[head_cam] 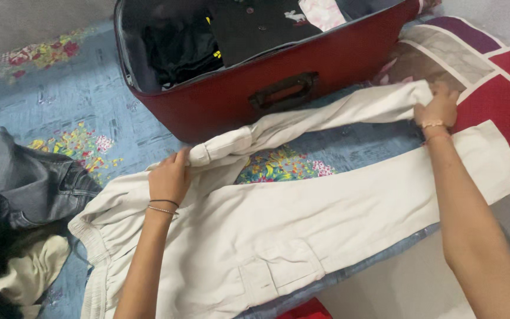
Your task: The person folds a black shirt and white pants, then places them into an open red suitcase on a bed.
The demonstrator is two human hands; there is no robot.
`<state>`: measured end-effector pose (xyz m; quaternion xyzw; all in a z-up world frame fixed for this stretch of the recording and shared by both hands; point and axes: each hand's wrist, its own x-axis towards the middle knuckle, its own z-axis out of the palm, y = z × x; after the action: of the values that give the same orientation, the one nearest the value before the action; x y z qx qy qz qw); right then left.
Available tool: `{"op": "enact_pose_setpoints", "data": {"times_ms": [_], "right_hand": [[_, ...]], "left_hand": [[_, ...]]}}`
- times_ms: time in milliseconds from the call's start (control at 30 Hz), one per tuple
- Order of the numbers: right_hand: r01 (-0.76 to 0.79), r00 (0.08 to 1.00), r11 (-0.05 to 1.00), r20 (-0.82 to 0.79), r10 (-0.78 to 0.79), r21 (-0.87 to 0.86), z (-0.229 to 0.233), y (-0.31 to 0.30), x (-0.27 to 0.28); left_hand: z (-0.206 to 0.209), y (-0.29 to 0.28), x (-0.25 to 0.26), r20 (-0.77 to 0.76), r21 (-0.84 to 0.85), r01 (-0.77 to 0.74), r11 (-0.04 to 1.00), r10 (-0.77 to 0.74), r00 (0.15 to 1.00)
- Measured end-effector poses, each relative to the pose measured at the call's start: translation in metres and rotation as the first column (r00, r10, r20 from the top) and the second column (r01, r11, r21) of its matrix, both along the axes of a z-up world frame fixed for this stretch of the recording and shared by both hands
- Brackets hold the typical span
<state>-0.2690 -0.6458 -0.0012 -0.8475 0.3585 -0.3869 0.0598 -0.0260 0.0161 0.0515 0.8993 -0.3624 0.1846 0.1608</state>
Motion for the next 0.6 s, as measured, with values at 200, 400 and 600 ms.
{"op": "enact_pose_setpoints", "data": {"times_ms": [200, 400, 600], "right_hand": [[-0.310, 0.939, 0.919, -0.231, 0.255, -0.244, -0.006, 0.066, 0.036], [-0.560, 0.707, 0.795, -0.636, 0.311, -0.235, -0.020, 0.102, 0.085], [-0.296, 0.600, 0.933, -0.800, 0.013, -0.207, -0.004, 0.089, 0.090]], "left_hand": [[-0.023, -0.006, -0.009, -0.043, -0.063, 0.019, 0.998, -0.021, 0.999], [-0.052, 0.003, -0.013, -0.135, -0.042, -0.015, 0.999, 0.009, 0.991], [-0.077, 0.009, -0.002, -0.363, -0.114, -0.177, 0.978, 0.125, 0.923]]}}
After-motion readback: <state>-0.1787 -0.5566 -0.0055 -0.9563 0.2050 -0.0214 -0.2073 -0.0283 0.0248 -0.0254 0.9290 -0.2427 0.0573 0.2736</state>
